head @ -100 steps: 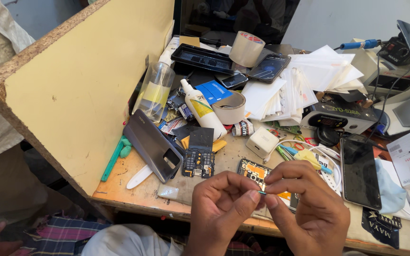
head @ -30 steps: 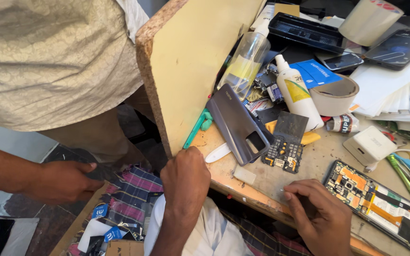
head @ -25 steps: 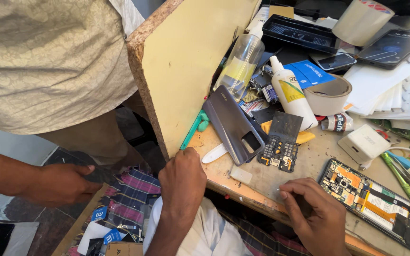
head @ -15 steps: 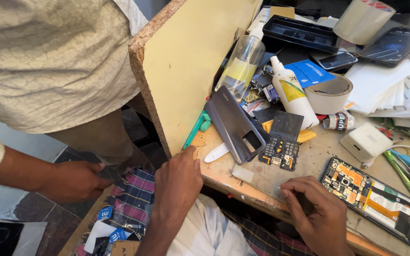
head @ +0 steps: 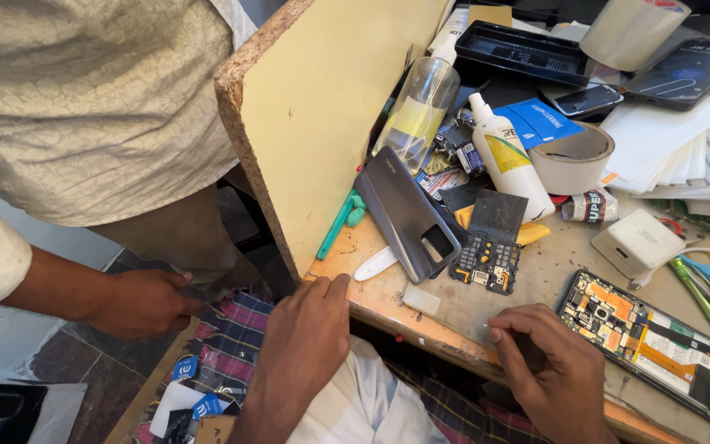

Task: The person repairs a disassembled smartphone at a cluttered workbench. They handle the opened phone body, manipulate small internal components and screws with their fingers, use a pry tool and screwdriver on the internals, and work on the exposed board and battery area throughout the clip.

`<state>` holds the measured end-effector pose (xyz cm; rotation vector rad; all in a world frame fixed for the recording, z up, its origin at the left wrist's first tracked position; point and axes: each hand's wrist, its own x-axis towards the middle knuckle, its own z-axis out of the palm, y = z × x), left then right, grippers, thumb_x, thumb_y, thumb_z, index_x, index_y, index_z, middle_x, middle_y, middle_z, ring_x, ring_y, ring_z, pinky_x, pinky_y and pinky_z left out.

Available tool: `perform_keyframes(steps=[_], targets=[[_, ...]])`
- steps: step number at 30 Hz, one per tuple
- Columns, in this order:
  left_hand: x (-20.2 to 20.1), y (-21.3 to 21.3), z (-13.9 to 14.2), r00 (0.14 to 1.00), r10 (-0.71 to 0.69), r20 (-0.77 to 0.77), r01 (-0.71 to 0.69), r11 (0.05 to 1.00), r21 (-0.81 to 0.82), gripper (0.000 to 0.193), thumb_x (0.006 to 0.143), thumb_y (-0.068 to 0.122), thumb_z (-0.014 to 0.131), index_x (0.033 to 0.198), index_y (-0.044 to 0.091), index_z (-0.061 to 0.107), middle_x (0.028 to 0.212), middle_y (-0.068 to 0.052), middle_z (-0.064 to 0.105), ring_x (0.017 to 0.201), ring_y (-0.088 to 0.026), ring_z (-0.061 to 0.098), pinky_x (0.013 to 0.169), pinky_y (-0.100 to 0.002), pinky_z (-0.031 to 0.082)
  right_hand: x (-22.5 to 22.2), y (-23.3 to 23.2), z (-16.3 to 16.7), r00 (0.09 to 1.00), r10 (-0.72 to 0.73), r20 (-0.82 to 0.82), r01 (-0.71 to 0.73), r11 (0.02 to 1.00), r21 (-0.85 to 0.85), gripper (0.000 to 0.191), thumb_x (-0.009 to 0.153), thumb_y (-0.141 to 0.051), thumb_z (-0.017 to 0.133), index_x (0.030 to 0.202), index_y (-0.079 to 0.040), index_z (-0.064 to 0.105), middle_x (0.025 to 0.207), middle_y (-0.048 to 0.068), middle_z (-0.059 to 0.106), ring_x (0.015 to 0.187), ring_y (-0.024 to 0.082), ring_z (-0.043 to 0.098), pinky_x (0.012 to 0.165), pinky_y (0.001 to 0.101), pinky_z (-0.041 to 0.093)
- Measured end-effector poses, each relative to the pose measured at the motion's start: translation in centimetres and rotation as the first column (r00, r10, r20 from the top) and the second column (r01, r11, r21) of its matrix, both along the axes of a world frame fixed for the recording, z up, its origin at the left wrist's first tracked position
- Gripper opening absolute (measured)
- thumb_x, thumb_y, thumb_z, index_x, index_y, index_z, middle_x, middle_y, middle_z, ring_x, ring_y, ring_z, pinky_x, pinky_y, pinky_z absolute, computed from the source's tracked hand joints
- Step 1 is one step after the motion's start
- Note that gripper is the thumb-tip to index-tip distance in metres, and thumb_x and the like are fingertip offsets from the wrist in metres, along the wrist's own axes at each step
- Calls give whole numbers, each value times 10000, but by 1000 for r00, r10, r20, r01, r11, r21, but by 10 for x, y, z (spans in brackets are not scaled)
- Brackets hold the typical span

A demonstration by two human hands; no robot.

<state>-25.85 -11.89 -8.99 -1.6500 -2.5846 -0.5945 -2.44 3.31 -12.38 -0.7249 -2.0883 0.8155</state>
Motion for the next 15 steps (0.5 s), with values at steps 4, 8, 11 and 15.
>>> perform_keyframes(steps=[4,8,11,15], targets=[[-1,-5,-9,999,-40,22,39,998,42,208,917,113,636,1077,-15,674,910,-146,660,908,-312,688,774,-448,546,-2,-2,0,1000,0,-6,0,1000,-28,103,846,-25,738,947,-5,732,906,44,746,669,71,668,562,209,516],[-2,-9,-15,994,-107,3,106,987,123,216,893,122,670,1048,-29,681,901,-154,651,851,-317,685,751,-440,551,-3,-3,0,1000,-1,8,1,1000,-5,102,842,-22,743,943,-6,735,898,40,747,646,63,657,548,207,504],[-6,-11,-17,990,-134,33,129,985,118,125,925,135,683,942,12,685,861,-132,653,857,-310,686,768,-433,550,-4,-4,1,1000,5,3,-5,1000,12,105,850,-13,737,955,1,733,905,46,743,646,66,647,557,212,499],[-12,-12,-17,984,-174,38,167,975,147,97,900,105,684,927,13,695,856,-129,677,867,-314,691,766,-432,551,-6,-6,1,1000,14,-27,-14,1000,3,100,860,-10,729,959,2,729,904,51,741,664,66,662,568,210,513]])
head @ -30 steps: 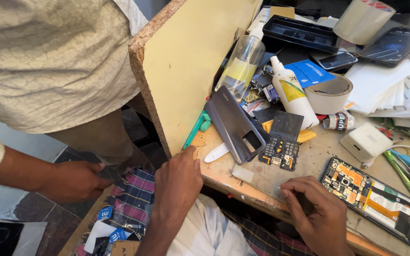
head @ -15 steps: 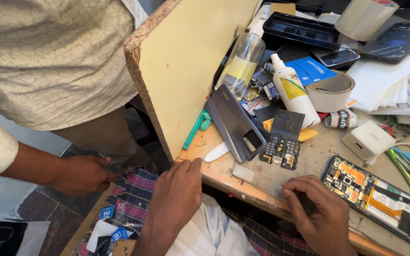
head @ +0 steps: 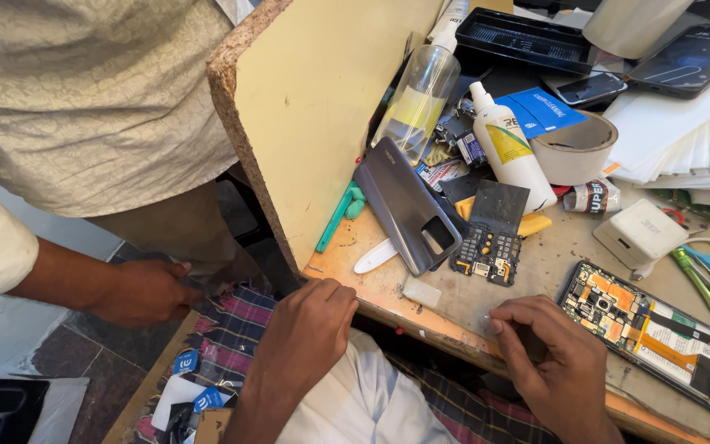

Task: The person repairs a disassembled smartphone at a cluttered workbench. They handle the opened phone body, manipulate small internal components and screws with their fingers, use a pry tool and screwdriver on the internals, and work on the exposed board and battery area throughout the clip.

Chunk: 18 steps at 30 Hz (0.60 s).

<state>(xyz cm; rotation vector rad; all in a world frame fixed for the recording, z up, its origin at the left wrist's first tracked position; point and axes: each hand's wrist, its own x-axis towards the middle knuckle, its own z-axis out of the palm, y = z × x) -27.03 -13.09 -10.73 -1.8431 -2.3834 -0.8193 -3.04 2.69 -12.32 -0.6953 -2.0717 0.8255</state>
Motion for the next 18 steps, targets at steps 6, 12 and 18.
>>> perform_keyframes(steps=[6,12,18], targets=[[-2,-2,-4,1000,5,14,-7,994,108,108,899,88,693,954,-2,721,872,-133,709,841,-314,701,726,-419,559,-2,0,1,1000,2,-6,-2,999,39,96,855,-4,730,951,0,725,897,57,737,686,81,679,597,216,525],[22,4,-20,747,-32,664,-271,897,349,182,894,133,742,973,-29,769,830,-95,773,681,-172,750,616,-304,593,-1,-2,3,1000,-6,-28,7,999,46,94,851,1,733,944,-6,731,893,58,738,679,102,666,603,223,508],[83,48,-18,-244,-466,850,-551,788,274,164,904,116,756,964,-34,783,743,-102,737,562,-165,656,509,-278,514,2,-3,4,996,-26,-90,26,1000,-6,84,850,16,728,930,-6,721,888,70,741,735,132,689,663,238,528]])
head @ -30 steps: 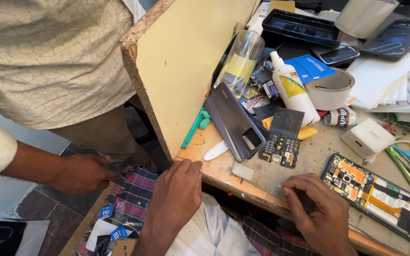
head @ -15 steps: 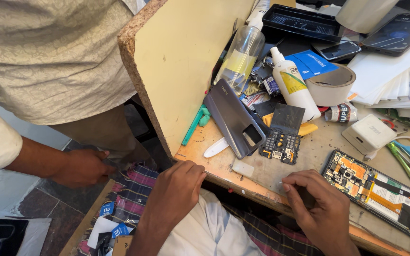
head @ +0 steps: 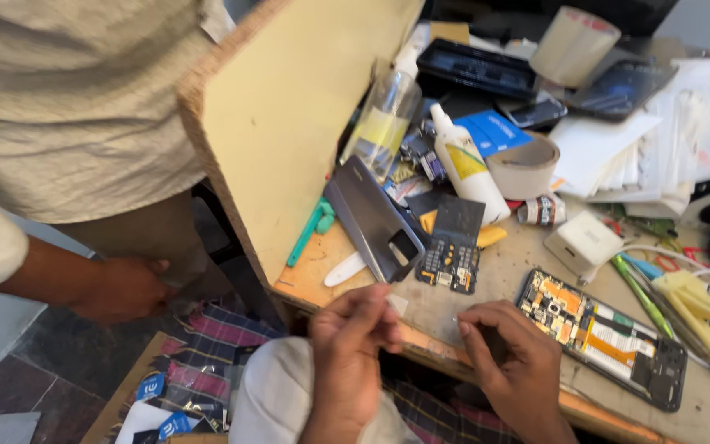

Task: The person repairs a disassembled smartphone at a cluttered workbench. They handle the opened phone body, manipulate small internal components and screws with their fingers, use a pry tool and screwdriver on the internals, and work on the exposed board and battery area throughout the clip.

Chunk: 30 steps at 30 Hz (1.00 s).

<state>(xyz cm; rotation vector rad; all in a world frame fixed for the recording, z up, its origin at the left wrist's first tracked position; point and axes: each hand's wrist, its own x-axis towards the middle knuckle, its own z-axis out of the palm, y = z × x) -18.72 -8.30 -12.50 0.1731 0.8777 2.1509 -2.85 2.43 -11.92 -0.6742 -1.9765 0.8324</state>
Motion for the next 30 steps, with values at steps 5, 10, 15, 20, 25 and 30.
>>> perform_keyframes(steps=[5,10,15,20,25,30], targets=[[42,37,45,404,420,-813,-539,827,160,86,908,47,785,990,31,766,866,-49,779,699,-137,728,650,-263,582,9,4,1,994,-89,-59,92,994,61,107,821,13,747,921,-15,722,889,73,737,790,164,726,733,268,551],[43,38,79,-155,521,-839,-411,739,534,229,855,10,844,1062,52,756,888,-42,734,759,-165,716,672,-290,564,13,-1,8,984,-81,-157,118,962,247,149,805,22,737,941,-21,696,996,89,720,949,220,717,862,312,549],[59,40,80,259,518,-815,-447,813,374,145,903,51,807,1038,45,756,883,-42,727,737,-148,667,668,-267,535,22,-8,10,987,-82,-136,112,966,235,171,793,32,744,953,-15,706,1015,99,717,962,233,709,851,322,551],[63,56,83,995,69,66,-91,895,438,101,998,94,741,965,-2,746,812,-74,683,647,-118,586,595,-254,455,26,-6,6,989,-85,-120,110,970,217,161,782,34,740,931,-20,711,983,94,723,942,244,714,834,324,556],[72,52,98,863,384,-327,-190,848,494,126,931,37,749,1023,-46,732,1043,-104,688,881,-136,640,776,-266,511,19,6,4,986,-55,-156,97,956,278,141,773,12,747,902,-34,714,945,85,724,906,239,721,828,330,560],[79,35,100,625,535,-568,-330,841,429,136,915,-39,766,1040,-80,731,1060,-149,721,893,-163,700,808,-300,587,26,0,0,987,-73,-142,108,962,251,120,792,5,748,900,-30,709,946,81,726,896,235,716,818,324,559]])
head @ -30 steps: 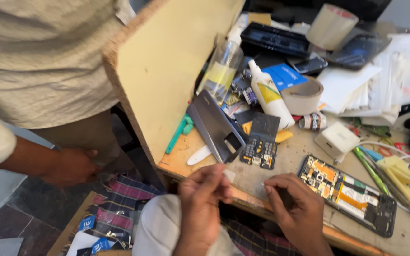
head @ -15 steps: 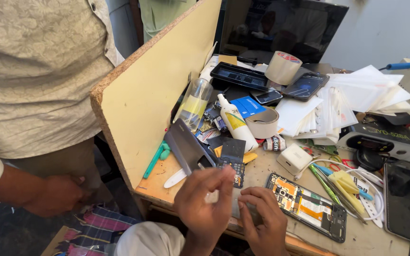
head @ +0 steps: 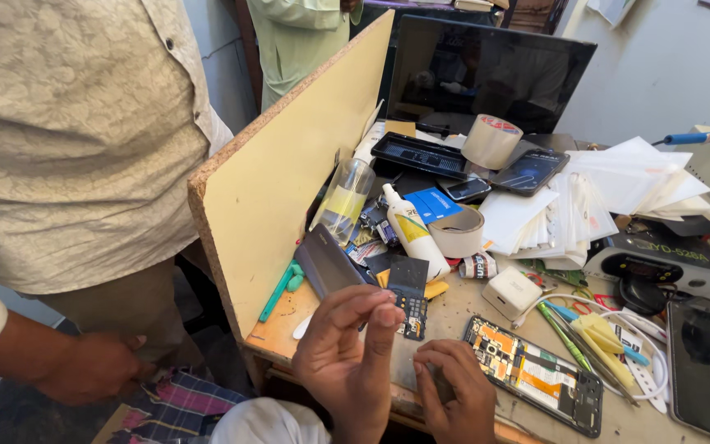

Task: The person repairs a disassembled smartphone at a cluttered workbench. They handle the opened phone body, manipulate small internal components and screws with their fingers, use a pry tool and screwdriver on the internals, and work on the exposed board and battery area throughout the clip.

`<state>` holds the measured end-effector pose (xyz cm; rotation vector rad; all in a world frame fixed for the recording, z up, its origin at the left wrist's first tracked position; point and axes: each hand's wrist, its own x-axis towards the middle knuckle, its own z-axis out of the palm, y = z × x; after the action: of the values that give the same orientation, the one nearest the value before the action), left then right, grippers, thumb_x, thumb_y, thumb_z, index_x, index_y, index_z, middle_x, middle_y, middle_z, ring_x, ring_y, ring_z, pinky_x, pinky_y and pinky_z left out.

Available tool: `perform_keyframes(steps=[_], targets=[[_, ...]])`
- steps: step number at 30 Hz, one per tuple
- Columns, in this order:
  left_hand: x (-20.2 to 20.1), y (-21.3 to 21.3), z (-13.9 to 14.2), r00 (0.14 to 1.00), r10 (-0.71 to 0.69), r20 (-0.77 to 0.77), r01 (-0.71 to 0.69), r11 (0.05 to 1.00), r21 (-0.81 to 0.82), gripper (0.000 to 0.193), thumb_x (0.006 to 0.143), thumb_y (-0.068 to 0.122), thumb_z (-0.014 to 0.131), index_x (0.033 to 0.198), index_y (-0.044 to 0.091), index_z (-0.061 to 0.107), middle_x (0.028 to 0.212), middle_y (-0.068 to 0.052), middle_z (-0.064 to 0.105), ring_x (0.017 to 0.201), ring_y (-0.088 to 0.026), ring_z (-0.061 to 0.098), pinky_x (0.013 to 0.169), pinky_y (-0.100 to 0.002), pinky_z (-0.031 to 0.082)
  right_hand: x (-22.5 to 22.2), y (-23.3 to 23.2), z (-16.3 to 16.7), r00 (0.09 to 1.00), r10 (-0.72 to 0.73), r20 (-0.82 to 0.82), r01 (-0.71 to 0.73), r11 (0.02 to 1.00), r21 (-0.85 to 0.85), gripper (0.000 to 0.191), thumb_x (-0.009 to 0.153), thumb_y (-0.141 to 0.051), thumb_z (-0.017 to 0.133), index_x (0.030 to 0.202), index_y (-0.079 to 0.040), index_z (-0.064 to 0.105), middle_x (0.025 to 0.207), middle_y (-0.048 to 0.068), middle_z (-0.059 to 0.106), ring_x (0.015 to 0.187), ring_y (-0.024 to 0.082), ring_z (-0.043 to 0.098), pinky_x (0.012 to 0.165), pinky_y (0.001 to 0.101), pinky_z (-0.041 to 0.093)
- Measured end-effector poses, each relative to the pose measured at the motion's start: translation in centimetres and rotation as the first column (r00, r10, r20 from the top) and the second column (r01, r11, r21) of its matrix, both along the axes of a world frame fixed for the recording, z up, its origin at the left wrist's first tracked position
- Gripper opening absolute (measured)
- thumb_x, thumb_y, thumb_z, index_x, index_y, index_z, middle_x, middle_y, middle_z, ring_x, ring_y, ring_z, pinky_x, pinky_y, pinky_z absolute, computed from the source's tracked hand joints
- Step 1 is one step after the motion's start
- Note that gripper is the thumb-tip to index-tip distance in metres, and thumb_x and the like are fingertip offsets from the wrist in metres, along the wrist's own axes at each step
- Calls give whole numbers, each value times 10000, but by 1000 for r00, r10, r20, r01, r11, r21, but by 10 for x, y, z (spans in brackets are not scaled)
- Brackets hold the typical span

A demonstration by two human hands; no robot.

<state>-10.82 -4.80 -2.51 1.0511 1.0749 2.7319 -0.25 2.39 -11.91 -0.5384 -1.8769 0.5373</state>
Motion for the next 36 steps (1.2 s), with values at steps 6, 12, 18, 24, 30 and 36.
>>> perform_keyframes(steps=[6,12,18,24,30,36], targets=[[-4,-11,-8,976,-145,165,146,989,5,100,924,-34,730,1012,-81,724,936,-168,753,773,-200,742,711,-347,631,0,-6,6,1000,0,8,1,999,-37,123,794,10,746,903,-33,710,948,78,733,891,230,718,806,319,561],[-1,-20,-19,836,-449,315,397,892,218,88,906,-70,687,994,-74,684,949,-186,735,771,-247,722,709,-397,591,8,-13,14,999,27,24,-26,999,-29,138,795,14,738,920,-30,698,946,91,720,898,252,706,793,330,552],[12,-17,-18,765,-558,322,555,825,112,131,866,-124,697,954,-42,647,981,-159,708,835,-200,706,779,-346,576,13,-14,8,999,34,43,-32,999,-38,158,804,-19,730,957,-24,691,972,103,713,902,268,699,778,335,548],[56,-3,21,835,-547,56,539,794,-282,277,849,-97,753,1077,-18,618,927,-103,744,845,-109,699,770,-251,563,18,-15,6,978,207,4,-199,945,-259,294,824,-9,675,1117,-33,672,1103,137,696,1007,282,680,837,365,532],[32,-26,33,922,-387,2,368,875,-314,461,811,-71,770,1203,16,542,920,-103,788,852,-118,750,802,-254,595,19,-17,9,997,81,1,-81,992,-93,212,806,-20,720,1013,-40,674,955,95,712,868,233,712,762,333,570],[-26,-105,-11,956,-178,234,258,891,-373,337,805,-48,787,1069,12,586,894,-152,792,789,-169,740,733,-299,579,17,-9,-3,999,20,43,-17,998,-69,121,851,-18,715,970,-35,712,988,83,724,808,179,716,699,292,555]])
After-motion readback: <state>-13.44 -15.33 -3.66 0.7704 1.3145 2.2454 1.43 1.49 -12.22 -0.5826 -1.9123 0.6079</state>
